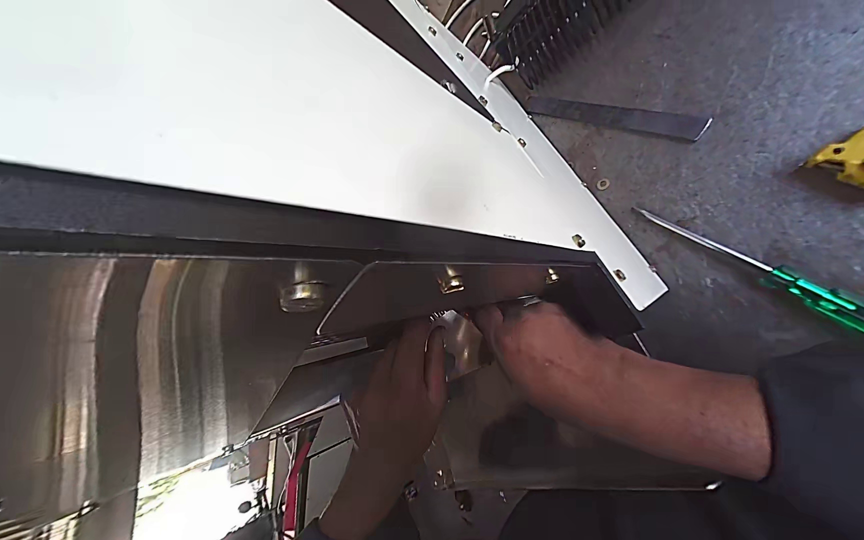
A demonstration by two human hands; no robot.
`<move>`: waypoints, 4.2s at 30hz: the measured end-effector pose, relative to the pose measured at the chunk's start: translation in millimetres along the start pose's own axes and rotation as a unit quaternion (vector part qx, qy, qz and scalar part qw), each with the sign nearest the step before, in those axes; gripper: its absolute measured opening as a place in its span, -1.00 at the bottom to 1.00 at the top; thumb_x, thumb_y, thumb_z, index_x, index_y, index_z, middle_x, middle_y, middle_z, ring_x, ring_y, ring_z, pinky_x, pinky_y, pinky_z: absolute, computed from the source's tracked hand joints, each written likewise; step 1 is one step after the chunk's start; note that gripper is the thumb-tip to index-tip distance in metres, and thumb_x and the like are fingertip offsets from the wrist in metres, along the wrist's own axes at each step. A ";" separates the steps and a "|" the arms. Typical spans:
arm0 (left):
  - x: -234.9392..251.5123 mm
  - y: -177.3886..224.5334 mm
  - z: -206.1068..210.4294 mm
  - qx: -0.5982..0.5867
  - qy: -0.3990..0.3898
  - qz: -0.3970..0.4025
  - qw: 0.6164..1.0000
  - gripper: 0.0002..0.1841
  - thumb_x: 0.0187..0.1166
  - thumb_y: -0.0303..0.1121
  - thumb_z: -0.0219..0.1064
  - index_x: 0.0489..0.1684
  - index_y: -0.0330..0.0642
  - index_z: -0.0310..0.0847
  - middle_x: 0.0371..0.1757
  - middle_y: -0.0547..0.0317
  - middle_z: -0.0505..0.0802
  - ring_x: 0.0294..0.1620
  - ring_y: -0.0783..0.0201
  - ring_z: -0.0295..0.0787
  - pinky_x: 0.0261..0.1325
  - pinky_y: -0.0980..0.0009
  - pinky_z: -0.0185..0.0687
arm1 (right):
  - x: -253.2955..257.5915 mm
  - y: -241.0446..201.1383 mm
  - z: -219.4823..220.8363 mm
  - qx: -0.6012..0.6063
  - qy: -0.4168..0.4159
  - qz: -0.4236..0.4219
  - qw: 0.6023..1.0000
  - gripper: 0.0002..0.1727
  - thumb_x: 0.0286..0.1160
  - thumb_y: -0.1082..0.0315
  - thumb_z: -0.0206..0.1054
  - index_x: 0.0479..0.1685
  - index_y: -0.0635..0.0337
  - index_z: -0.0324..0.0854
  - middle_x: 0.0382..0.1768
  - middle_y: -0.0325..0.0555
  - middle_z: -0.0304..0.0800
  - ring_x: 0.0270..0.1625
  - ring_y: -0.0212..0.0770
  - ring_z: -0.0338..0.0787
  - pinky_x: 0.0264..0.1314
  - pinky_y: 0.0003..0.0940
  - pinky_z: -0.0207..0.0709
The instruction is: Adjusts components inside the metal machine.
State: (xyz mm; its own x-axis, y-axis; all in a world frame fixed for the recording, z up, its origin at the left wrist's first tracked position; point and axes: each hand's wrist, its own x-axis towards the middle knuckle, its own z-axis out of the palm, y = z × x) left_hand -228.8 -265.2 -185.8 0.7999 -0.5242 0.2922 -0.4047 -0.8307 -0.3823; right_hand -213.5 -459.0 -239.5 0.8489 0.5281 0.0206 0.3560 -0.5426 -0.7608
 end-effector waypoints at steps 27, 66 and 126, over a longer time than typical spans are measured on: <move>32.3 -15.4 21.2 0.037 -0.036 0.087 0.995 -0.81 0.57 -0.47 0.26 -0.18 -0.17 0.86 -0.59 -0.06 0.75 -0.63 -0.06 0.76 -0.73 0.16 0.46 | 31.2 -3.0 40.4 0.032 0.113 0.026 0.993 -0.65 0.72 0.22 0.11 0.19 0.26 0.65 -0.22 0.12 0.83 -0.09 0.16 0.90 -0.06 0.02 0.74; 30.4 -13.3 14.0 0.091 -0.030 0.086 0.992 -0.73 0.62 -0.40 0.22 -0.02 -0.07 0.91 -0.68 0.05 0.67 -0.73 0.02 0.66 -0.79 0.21 0.31 | 26.6 -5.1 28.1 0.044 0.090 0.046 0.994 -0.66 0.65 0.26 0.13 0.22 0.21 0.67 -0.27 0.13 0.83 -0.13 0.20 0.89 -0.17 0.10 0.70; 35.0 -24.2 -3.6 0.096 -0.061 0.064 0.991 -0.76 0.63 -0.37 0.26 0.03 0.02 0.87 -0.70 0.03 0.67 -0.66 -0.07 0.74 -0.73 0.14 0.39 | 33.2 -18.9 18.0 0.041 0.092 0.041 0.994 -0.66 0.70 0.24 0.08 0.18 0.19 0.65 -0.23 0.11 0.82 -0.05 0.19 0.88 -0.09 0.11 0.70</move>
State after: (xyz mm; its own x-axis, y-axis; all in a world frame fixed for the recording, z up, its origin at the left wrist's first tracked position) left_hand -192.6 -264.1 -163.2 0.8001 -0.5862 0.1272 -0.4233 -0.7020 -0.5727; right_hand -199.0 -419.4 -236.1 0.9331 0.3530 0.0691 0.2569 -0.5196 -0.8149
